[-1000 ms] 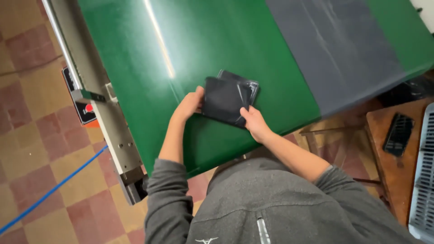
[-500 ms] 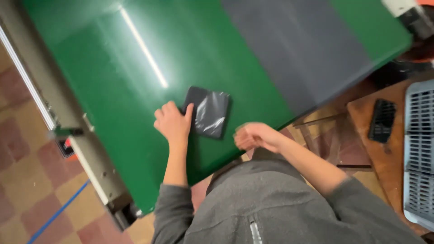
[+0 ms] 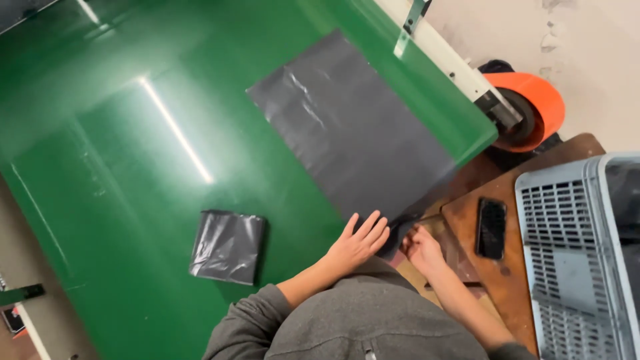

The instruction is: The recorder is folding black plastic bags on a conveyor belt and placing them into a blue storage crate.

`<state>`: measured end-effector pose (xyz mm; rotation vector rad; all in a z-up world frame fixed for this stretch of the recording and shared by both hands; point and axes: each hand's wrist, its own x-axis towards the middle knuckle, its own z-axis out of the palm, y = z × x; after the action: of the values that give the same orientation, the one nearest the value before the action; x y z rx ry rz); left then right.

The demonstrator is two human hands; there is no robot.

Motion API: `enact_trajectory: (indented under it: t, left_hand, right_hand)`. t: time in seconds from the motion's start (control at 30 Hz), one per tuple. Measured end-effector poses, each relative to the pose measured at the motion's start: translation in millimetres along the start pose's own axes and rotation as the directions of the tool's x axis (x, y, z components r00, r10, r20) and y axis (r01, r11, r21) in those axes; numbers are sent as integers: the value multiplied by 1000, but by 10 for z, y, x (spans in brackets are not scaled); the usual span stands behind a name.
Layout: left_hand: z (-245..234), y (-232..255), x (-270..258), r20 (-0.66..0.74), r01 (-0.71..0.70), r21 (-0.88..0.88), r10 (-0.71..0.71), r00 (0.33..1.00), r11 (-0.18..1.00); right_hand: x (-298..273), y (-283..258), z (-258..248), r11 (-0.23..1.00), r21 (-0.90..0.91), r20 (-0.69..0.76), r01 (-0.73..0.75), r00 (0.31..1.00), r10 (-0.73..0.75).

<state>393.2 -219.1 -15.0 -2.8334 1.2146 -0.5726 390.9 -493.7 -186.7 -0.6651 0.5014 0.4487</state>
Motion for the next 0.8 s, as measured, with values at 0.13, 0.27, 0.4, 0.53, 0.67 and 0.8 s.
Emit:
enact_trajectory:
  t: [0.13, 0.27, 0.4, 0.53, 0.67, 0.8]
  left_hand:
    - [121, -78, 273, -60, -3, -72, -2, 998, 997]
    - [-73, -243, 568, 70, 113, -496, -90, 994, 861]
    - [-709, -546, 696, 226, 293, -827, -195, 955, 479]
    - [-976, -1061, 677, 346, 447, -864, -371, 861, 231]
    - [-826, -1490, 677, 247, 434, -896, -709, 661, 92]
    - [-1052, -1730, 746, 679, 854, -517, -637, 364, -63]
  right_hand:
    - [145, -80, -459, 998, 43, 275, -37, 961, 24]
    - [125, -451, -327, 799, -600, -56, 49, 993, -102]
    - [449, -1264, -510, 637, -702, 135, 317, 939, -317]
    - [844, -2114, -168, 731, -509, 258, 454, 891, -373]
    - [1059, -2542, 1260, 451, -701, 492, 552, 833, -254]
    - [1405, -2715, 1957, 486, -680, 485, 548, 834, -263]
